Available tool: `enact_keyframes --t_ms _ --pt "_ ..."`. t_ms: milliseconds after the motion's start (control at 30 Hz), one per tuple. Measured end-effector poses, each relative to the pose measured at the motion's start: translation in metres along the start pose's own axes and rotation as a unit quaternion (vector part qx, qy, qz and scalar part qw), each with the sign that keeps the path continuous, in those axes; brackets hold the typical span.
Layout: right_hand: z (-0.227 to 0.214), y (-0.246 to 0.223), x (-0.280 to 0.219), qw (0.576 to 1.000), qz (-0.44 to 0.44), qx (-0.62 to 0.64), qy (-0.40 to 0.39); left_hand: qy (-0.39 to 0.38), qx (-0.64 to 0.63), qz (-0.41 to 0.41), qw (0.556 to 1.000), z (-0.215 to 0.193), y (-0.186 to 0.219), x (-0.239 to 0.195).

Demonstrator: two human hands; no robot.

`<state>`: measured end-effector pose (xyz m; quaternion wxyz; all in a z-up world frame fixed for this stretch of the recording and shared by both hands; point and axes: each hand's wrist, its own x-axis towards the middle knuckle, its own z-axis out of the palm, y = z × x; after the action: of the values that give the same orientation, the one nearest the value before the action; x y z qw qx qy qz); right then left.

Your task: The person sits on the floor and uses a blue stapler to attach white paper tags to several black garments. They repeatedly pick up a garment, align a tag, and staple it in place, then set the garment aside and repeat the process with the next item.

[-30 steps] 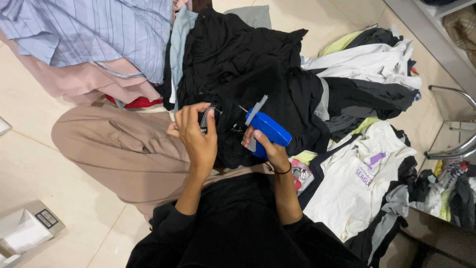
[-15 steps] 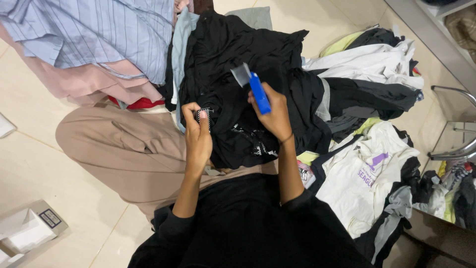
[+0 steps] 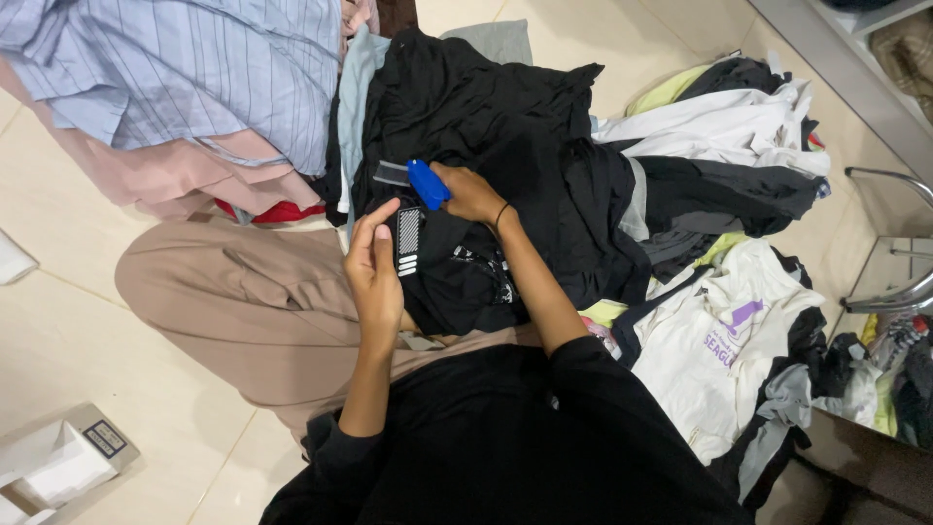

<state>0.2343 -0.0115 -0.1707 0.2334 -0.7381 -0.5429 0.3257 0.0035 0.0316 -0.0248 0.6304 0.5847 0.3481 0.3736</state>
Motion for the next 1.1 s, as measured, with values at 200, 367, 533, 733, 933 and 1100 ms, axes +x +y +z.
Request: enact_keyframes --t_ms 200,367,533,733,933,1100 --pt "0.004 0.016 0.000 0.983 0.064 -0.007 0.169 0.050 0.072 0.005 0.996 0.001 -0.004 -0.003" --pt "-0.018 -0.018 -0.021 0.946 0.097 0.043 0.306 0.117 0.182 0.102 0.971 -0.007 -0.009 0.009" --pt "-0.034 -0.024 -0.048 0.901 0.125 0.042 0.413 0.203 0.274 0.169 0.925 -0.018 -0.027 0.017" --pt "-0.057 -0.043 -0.075 0.873 0.068 0.060 0.480 0.169 0.327 0.240 0.898 -0.021 -0.003 0.028" --pt "-0.067 -0.032 -0.084 0.863 -0.033 0.089 0.496 0.010 0.227 0.101 0.969 -0.044 -0.039 0.030" --pt "-0.067 -0.020 -0.086 0.831 -0.092 0.271 0.477 -0.218 0.237 -0.051 0.945 -0.035 0.026 0.024"
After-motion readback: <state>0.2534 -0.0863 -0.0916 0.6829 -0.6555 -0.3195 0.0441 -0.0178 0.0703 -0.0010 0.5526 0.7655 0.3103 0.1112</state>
